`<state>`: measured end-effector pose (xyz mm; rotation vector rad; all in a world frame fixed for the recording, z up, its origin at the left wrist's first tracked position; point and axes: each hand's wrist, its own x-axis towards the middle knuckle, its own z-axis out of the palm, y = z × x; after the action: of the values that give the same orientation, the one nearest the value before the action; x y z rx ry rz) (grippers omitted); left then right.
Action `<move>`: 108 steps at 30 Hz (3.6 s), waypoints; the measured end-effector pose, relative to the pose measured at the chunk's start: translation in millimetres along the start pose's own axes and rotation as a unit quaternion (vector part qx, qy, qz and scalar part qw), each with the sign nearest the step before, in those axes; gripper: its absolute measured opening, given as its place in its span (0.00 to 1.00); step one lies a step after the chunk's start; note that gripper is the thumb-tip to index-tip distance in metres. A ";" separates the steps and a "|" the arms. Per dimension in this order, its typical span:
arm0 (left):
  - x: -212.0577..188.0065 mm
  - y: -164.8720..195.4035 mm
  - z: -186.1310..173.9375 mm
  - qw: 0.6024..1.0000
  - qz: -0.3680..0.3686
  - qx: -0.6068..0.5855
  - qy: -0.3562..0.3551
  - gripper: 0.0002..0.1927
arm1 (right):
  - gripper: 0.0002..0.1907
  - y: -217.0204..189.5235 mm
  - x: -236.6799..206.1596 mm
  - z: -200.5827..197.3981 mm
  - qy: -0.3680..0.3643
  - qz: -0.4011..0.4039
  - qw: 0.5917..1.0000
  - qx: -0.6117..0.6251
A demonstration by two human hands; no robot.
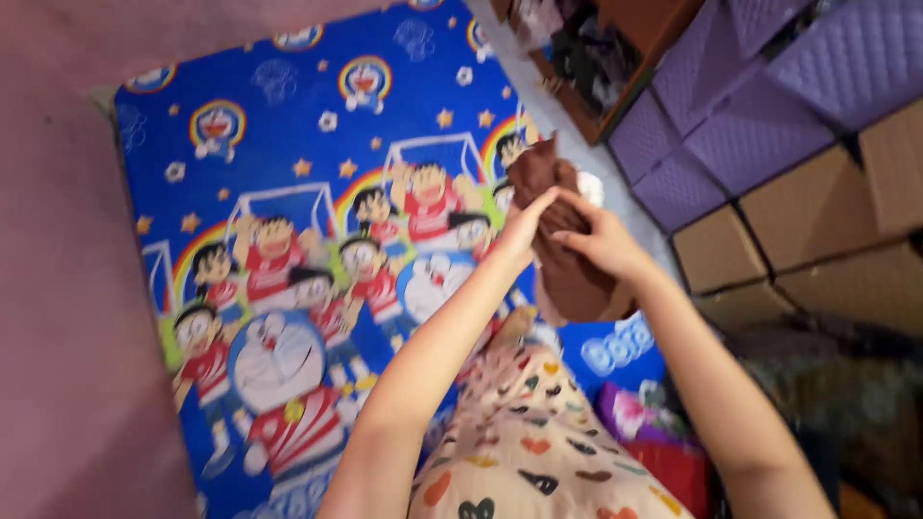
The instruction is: The person handles a handbag and a small device, then spreads and smooths the Doraemon bed sheet on the mattress. They wipe the bed surface with a brown cloth, spray liquid onto the sheet, place items on a storage rack, and arrange pillows on the bed.
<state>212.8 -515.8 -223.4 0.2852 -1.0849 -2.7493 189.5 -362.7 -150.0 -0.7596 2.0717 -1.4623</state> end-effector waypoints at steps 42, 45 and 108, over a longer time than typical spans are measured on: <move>812.2 98.9 -10.1 0.942 -0.074 0.225 0.237 0.26 | 0.44 132.9 765.0 -435.0 0.031 -0.074 0.993 0.091; 842.0 89.4 -8.7 0.938 -0.075 0.220 0.255 0.26 | 0.46 133.4 800.3 -461.4 0.051 -0.066 0.992 0.097; 1025.6 46.5 -73.4 0.779 0.335 0.038 0.528 0.36 | 0.71 208.4 1059.6 -397.1 -0.364 -0.141 0.916 -0.090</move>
<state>-757.2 -831.6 -360.8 1.0428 -0.7190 -1.4707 -878.3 -762.7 -303.8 -1.4645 1.5562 -0.8987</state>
